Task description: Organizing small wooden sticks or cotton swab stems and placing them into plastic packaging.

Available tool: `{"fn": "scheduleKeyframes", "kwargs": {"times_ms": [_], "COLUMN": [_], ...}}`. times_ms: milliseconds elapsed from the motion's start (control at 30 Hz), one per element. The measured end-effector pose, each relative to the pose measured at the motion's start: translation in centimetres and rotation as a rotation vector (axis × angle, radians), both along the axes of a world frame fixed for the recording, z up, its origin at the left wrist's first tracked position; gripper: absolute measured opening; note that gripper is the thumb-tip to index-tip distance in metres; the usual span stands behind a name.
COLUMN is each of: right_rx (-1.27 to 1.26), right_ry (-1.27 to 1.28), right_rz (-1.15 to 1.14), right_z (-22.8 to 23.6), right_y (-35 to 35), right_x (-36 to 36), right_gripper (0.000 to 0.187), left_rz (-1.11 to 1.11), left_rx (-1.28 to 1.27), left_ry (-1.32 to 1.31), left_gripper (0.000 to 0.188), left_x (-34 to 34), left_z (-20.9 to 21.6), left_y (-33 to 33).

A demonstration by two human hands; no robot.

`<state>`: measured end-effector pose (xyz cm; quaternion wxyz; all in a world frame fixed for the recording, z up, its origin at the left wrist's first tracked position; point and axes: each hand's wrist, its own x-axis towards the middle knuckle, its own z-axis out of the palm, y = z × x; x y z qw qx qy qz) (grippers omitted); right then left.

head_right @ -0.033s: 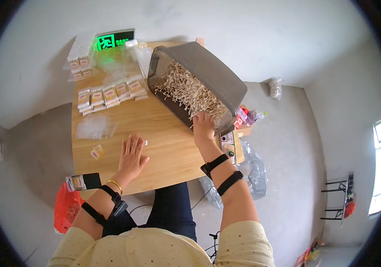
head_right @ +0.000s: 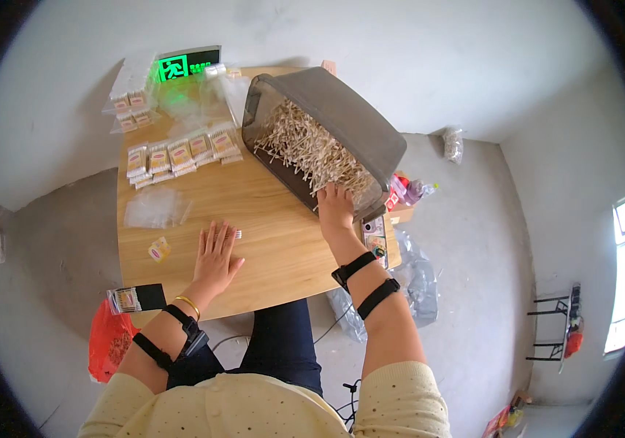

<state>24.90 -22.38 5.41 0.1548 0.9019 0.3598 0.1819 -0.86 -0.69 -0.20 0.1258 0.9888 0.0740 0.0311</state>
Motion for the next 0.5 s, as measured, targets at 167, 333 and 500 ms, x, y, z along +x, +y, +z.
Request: {"fn": "scheduleKeyframes", "kwargs": {"times_ms": [167, 333, 500], "right_rx": [-0.002, 0.042, 0.225], "right_ry": [0.115, 0.211, 0.349], "right_rz": [0.09, 0.223, 0.371], "right_z": [-0.4, -0.3, -2.6], "right_y": [1.6, 7.1, 13.5], "right_x": [0.5, -2.4, -7.0], "right_gripper": [0.015, 0.015, 0.015], "left_rz": [-0.055, -0.073, -0.078], "left_rx": [0.015, -0.01, -0.053], "left_ry": [-0.007, -0.042, -0.093], "left_gripper": [0.073, 0.072, 0.07], "left_x": [-1.7, -3.1, -3.3], "left_z": [0.3, 0.3, 0.5], "left_y": [0.1, -0.5, -0.6]}}
